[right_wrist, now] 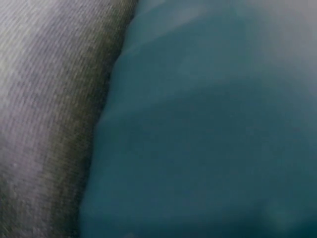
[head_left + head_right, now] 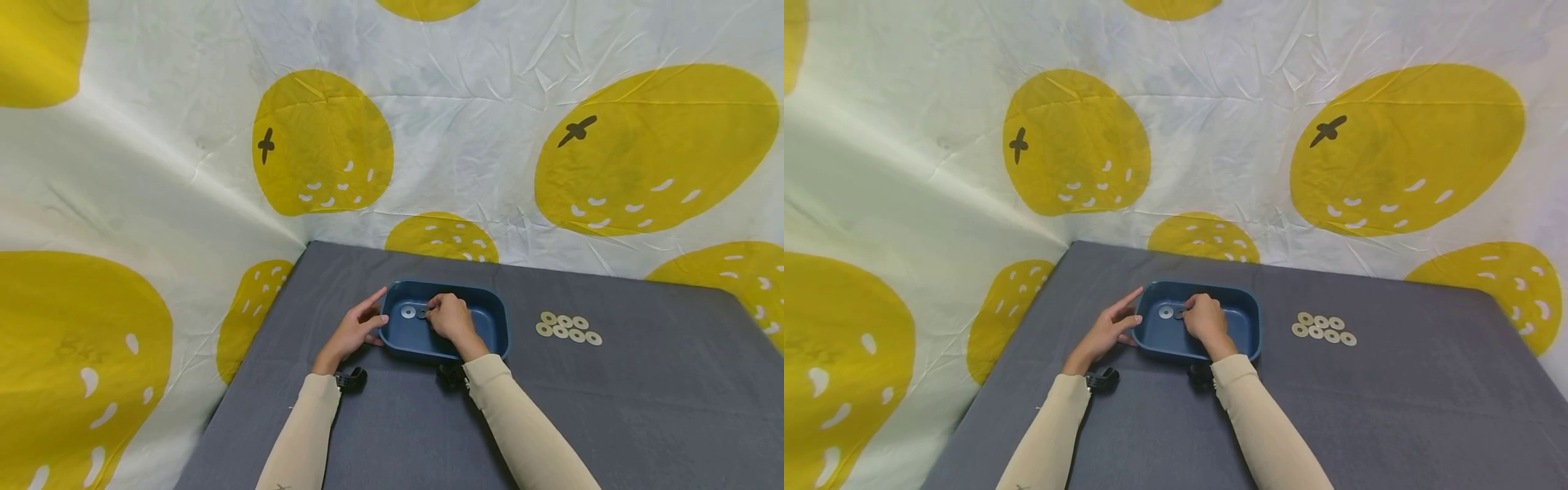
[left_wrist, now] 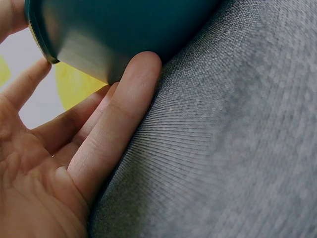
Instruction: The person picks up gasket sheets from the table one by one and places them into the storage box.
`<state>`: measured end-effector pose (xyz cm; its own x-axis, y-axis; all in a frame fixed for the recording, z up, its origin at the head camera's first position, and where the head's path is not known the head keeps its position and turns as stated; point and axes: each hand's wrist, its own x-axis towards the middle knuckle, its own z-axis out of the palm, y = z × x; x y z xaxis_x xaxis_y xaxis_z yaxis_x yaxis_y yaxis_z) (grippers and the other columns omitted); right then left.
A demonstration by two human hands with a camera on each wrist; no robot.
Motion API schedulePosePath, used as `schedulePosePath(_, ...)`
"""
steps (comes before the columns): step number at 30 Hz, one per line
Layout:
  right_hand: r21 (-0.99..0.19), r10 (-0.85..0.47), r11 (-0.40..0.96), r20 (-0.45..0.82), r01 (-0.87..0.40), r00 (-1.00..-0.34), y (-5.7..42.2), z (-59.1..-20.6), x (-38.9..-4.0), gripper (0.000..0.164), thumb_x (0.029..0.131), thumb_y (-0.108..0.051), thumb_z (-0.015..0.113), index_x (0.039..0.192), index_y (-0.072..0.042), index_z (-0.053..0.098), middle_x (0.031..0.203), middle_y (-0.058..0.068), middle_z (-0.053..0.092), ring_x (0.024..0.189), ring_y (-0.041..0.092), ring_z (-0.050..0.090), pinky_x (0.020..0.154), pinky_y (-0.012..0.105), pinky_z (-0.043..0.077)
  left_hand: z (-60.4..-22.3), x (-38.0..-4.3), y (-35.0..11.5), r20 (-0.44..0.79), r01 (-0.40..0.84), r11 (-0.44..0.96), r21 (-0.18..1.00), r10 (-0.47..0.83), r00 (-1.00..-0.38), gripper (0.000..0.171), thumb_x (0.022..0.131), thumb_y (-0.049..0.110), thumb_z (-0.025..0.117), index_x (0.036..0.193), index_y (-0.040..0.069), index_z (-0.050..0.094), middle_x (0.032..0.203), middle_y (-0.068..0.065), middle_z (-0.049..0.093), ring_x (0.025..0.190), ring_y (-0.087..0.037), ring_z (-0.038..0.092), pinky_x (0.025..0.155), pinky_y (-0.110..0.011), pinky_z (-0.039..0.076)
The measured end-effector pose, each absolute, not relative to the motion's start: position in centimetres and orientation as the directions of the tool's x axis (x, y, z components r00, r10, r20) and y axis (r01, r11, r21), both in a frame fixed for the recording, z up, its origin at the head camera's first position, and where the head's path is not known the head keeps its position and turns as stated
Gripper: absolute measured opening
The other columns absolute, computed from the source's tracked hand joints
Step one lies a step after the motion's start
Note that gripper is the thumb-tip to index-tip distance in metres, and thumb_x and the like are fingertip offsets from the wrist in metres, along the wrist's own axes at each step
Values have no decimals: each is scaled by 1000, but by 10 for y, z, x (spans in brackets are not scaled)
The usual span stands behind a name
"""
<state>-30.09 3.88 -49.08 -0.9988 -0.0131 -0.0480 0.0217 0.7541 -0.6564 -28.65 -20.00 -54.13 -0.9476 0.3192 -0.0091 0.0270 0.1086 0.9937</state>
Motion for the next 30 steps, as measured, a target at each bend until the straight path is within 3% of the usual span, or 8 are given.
schedulePosePath(8,-802,-32,596,20,-36,-999,50,-486,-297,19,96,-15,68,111,-4,75,90,10,76,74,23,70,63,29,52,-541,-287,-200,-1,33,93,995,344,-939,63,102,24,65,157,40,38,148,-19,51,119,-35,59,74,-44,65)
schedulePosePath(13,-896,-114,416,121,-158,-986,80,-471,-286,26,101,-17,64,121,-1,71,98,19,74,82,35,71,70,32,60,-541,-286,-200,-7,26,93,995,339,-941,63,102,24,64,157,40,38,149,-18,51,120,-35,59,75,-44,65)
schedulePosePath(16,-921,-89,328,189,-208,-978,110,-461,-278,27,102,-17,63,123,0,69,97,22,74,80,29,72,72,32,62,-542,-286,-201,-15,19,103,994,323,-946,62,101,25,65,156,42,40,147,-17,53,116,-31,60,74,-45,65)
schedulePosePath(20,-933,25,305,210,-193,-977,161,-459,-274,27,102,-18,64,121,0,68,85,2,75,71,10,69,67,22,60,-542,-286,-202,-20,13,104,995,310,-951,61,101,25,66,154,45,42,142,-15,55,111,-28,61,74,-45,65)
schedulePosePath(23,-948,105,288,174,-138,-979,203,-467,-272,20,103,-19,62,116,-6,70,78,-13,72,68,5,66,64,19,59,-542,-286,-201,-17,16,100,995,314,-949,61,101,24,66,153,45,43,142,-15,56,112,-27,62,74,-45,65)
schedulePosePath(26,-971,172,223,131,-91,-976,241,-476,-268,10,103,-17,62,108,-17,71,76,-14,72,66,5,66,61,19,58,-541,-286,-200,-16,19,105,994,321,-947,61,101,25,66,153,46,42,142,-14,56,113,-26,61,74,-45,65)
schedulePosePath(30,-986,244,157,90,-52,-966,277,-485,-264,14,102,-16,62,100,-25,71,74,-13,73,62,4,65,57,17,56,-540,-285,-200,-13,24,111,994,325,-946,61,102,26,66,154,46,41,142,-15,55,112,-26,61,74,-45,65)
